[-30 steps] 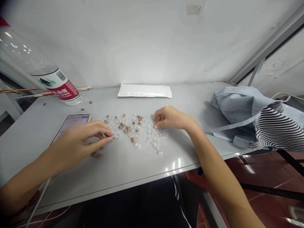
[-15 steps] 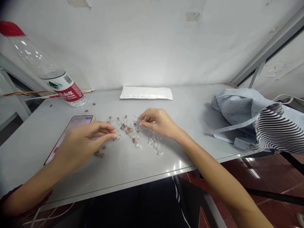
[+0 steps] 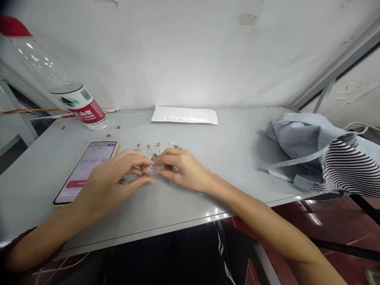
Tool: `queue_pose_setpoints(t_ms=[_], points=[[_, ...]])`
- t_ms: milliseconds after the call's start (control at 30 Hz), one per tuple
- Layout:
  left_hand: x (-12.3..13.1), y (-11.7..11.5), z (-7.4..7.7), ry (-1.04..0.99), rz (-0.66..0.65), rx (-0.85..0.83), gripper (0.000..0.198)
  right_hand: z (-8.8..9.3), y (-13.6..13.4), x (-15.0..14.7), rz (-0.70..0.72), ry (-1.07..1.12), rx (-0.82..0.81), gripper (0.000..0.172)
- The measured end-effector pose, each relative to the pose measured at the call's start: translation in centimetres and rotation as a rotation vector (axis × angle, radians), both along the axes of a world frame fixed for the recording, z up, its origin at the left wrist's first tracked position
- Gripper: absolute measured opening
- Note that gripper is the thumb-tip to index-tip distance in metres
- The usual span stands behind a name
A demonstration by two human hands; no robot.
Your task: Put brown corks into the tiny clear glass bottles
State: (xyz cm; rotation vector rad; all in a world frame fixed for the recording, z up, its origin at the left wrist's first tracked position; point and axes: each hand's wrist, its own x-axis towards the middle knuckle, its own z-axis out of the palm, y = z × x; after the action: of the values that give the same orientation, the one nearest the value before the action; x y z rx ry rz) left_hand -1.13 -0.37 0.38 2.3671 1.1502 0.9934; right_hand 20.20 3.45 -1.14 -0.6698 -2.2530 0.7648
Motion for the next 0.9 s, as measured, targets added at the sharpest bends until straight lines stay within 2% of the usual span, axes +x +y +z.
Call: queue_pose_setpoints(t_ms=[200,467,633,800,900], points=[[0.3,0.2,-0.1,0.000,-0.033,-0.018,0.008,-0.2,-0.5,-0.1,0.046,0.010,0.073,0.014],[0.4,0.7,-0.1,-0.112,-0.035,-0.313,0.021,-0.3,-0.8,-0.3,0.120,0.085,0.074,0.011],[0.3,0.9,0.3,-0.016,-0.024,-0.295,0.027,-0.4,-1.2,-0.3,0.132,0.128,0.119,0.010],[-0.3,0.9,0.1,0.108,-0.025,-0.305,0.029,-0.2,-1.2,-0.4,0.137,0.081,0.108,0.012],[-1.8,1.3,0.3,0.204,0.035,-0.332,0.024,0.5,-0.7,0.1,0.031,0.027,0.114,0.013]])
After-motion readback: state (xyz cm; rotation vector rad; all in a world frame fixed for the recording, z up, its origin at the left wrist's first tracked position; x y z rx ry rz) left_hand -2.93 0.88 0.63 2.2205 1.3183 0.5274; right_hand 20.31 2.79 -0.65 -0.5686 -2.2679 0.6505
